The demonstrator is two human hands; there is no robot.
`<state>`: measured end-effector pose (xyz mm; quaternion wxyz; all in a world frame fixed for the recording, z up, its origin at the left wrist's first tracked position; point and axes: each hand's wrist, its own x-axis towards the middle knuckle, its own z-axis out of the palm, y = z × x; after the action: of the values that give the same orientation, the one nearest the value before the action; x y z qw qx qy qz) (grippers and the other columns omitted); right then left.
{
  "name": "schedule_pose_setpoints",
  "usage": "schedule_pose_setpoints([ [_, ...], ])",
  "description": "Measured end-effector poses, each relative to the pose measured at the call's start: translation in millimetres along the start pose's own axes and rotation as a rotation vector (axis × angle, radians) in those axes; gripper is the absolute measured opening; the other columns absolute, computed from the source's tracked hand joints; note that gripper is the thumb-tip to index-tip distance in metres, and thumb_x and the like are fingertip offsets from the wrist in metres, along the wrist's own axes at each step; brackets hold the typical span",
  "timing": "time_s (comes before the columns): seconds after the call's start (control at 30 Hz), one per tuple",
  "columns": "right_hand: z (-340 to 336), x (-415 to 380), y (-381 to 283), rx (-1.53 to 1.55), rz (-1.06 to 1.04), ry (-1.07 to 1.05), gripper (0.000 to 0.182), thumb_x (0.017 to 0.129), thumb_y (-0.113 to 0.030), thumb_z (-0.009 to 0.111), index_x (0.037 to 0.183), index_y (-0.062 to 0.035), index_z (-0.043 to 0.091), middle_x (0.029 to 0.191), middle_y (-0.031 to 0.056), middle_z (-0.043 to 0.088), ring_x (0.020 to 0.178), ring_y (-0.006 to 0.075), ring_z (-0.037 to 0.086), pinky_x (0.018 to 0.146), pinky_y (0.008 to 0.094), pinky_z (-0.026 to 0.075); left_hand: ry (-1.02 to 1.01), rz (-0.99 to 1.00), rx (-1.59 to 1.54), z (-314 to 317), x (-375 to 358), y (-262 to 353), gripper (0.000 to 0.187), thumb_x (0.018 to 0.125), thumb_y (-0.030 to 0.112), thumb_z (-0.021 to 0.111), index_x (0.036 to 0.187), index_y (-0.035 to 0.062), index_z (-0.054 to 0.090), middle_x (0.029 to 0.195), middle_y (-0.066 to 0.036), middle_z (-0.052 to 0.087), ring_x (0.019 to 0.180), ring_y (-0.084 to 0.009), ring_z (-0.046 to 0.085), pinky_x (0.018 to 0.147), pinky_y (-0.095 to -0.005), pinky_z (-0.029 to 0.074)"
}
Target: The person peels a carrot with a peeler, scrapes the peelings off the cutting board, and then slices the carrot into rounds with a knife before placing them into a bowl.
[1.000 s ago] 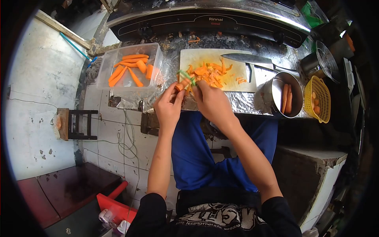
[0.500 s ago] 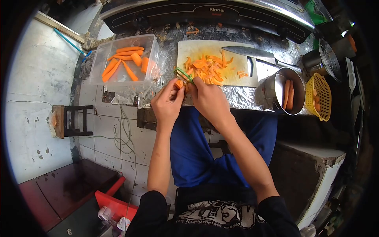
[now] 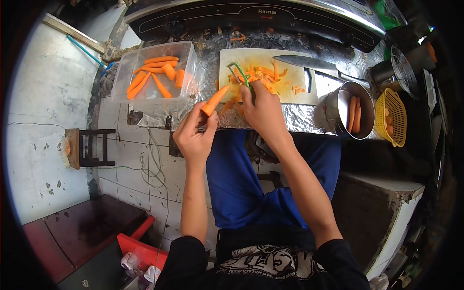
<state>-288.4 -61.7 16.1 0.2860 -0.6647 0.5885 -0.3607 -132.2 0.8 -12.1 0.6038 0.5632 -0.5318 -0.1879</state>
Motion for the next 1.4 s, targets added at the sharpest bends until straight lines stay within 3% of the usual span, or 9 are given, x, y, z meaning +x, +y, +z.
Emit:
schedule_pose_setpoints([
  [0.2,-3.3,8.7,-6.6,0.489,0.315,-0.211,0.036,0.087,-0.031,0.072,0.09,0.0046,0.068,0.068,0.0141,0.067,0.067,0.0194,0.066,0.063,0.0343,0.05,-0.028,0.046,-0.01,4.5,0.1,7.1,0.03,0.082,-0.005,0.074,0.111,-0.0069,0.067,0.088,-0.01,0.071,0.076,-0.0134,0.07,0.067,-0.0263,0.056],
  [0.3,-1.7,16.7,3.3,0.532,0.317,-0.03,0.034,0.088,-0.029,0.071,0.089,0.0041,0.068,0.071,0.0135,0.069,0.066,0.0177,0.066,0.062,0.0336,0.051,-0.016,0.033,-0.017,6.6,-0.4,5.6,0.031,0.081,-0.004,0.074,0.111,-0.0065,0.067,0.088,-0.01,0.071,0.076,-0.0132,0.07,0.069,-0.0263,0.057],
  [0.43,-25.5,23.3,8.7,0.142,0.262,-0.113,0.028,0.087,-0.023,0.072,0.093,0.0039,0.066,0.066,0.0105,0.064,0.053,0.0164,0.058,0.054,0.0318,0.047,-0.016,0.007,-0.038,8.1,1.5,-1.1,0.032,0.082,-0.003,0.075,0.112,-0.0063,0.067,0.089,-0.011,0.072,0.077,-0.0129,0.07,0.07,-0.0262,0.058],
  [0.5,-25.2,19.7,12.9,0.1,0.204,-0.088,0.037,0.085,-0.028,0.075,0.097,0.0053,0.065,0.071,0.0175,0.067,0.061,0.0262,0.067,0.061,0.0387,0.05,-0.037,-0.047,-0.061,10.0,2.8,-7.1,0.032,0.083,0.0,0.076,0.113,-0.0073,0.066,0.09,-0.012,0.073,0.078,-0.0131,0.071,0.069,-0.0259,0.058],
  [0.57,-13.2,16.2,19.8,-0.07,-0.238,0.32,0.032,0.088,-0.023,0.07,0.105,0.0046,0.064,0.072,0.0236,0.067,0.067,0.0374,0.069,0.063,0.0453,0.054,-0.044,-0.099,-0.109,14.3,3.8,-12.0,0.031,0.084,0.001,0.076,0.113,-0.0081,0.066,0.09,-0.013,0.073,0.078,-0.0132,0.071,0.068,-0.0257,0.058],
  [0.67,-18.8,5.7,9.1,-0.037,-0.211,0.174,0.028,0.093,-0.025,0.065,0.101,0.0015,0.065,0.069,0.0224,0.066,0.062,0.0416,0.065,0.061,0.0485,0.053,-0.071,-0.155,-0.125,18.7,8.4,-19.9,0.03,0.086,0.002,0.075,0.112,-0.0096,0.065,0.09,-0.012,0.073,0.077,-0.0129,0.071,0.067,-0.0251,0.058],
  [0.77,-23.5,-4.7,8.0,-0.042,-0.267,-0.166,0.024,0.097,-0.025,0.058,0.096,-0.0021,0.065,0.066,0.0208,0.064,0.062,0.0423,0.063,0.06,0.0506,0.051,-0.076,-0.202,-0.16,21.9,11.5,-17.2,0.03,0.087,0.001,0.074,0.113,-0.0103,0.065,0.089,-0.012,0.073,0.076,-0.0125,0.07,0.066,-0.0247,0.058],
  [1.13,4.3,-7.0,13.4,-0.204,-0.267,-0.187,0.029,0.099,-0.031,0.055,0.085,-0.0057,0.059,0.059,0.0201,0.061,0.058,0.042,0.063,0.055,0.0513,0.051,-0.161,-0.18,-0.139,16.8,11.7,-25.4,0.03,0.092,-0.008,0.063,0.122,-0.0113,0.059,0.1,-0.011,0.071,0.085,-0.0118,0.068,0.073,-0.0238,0.055],
  [1.4,14.6,-13.2,13.8,-0.15,-0.307,-0.123,0.027,0.098,-0.025,0.059,0.08,-0.0042,0.057,0.057,0.0197,0.057,0.054,0.0417,0.059,0.051,0.0501,0.047,-0.142,-0.064,0.071,16.9,13.0,-24.3,0.022,0.088,-0.01,0.063,0.11,-0.0103,0.065,0.09,-0.007,0.072,0.077,-0.0077,0.065,0.067,-0.0223,0.052],
])
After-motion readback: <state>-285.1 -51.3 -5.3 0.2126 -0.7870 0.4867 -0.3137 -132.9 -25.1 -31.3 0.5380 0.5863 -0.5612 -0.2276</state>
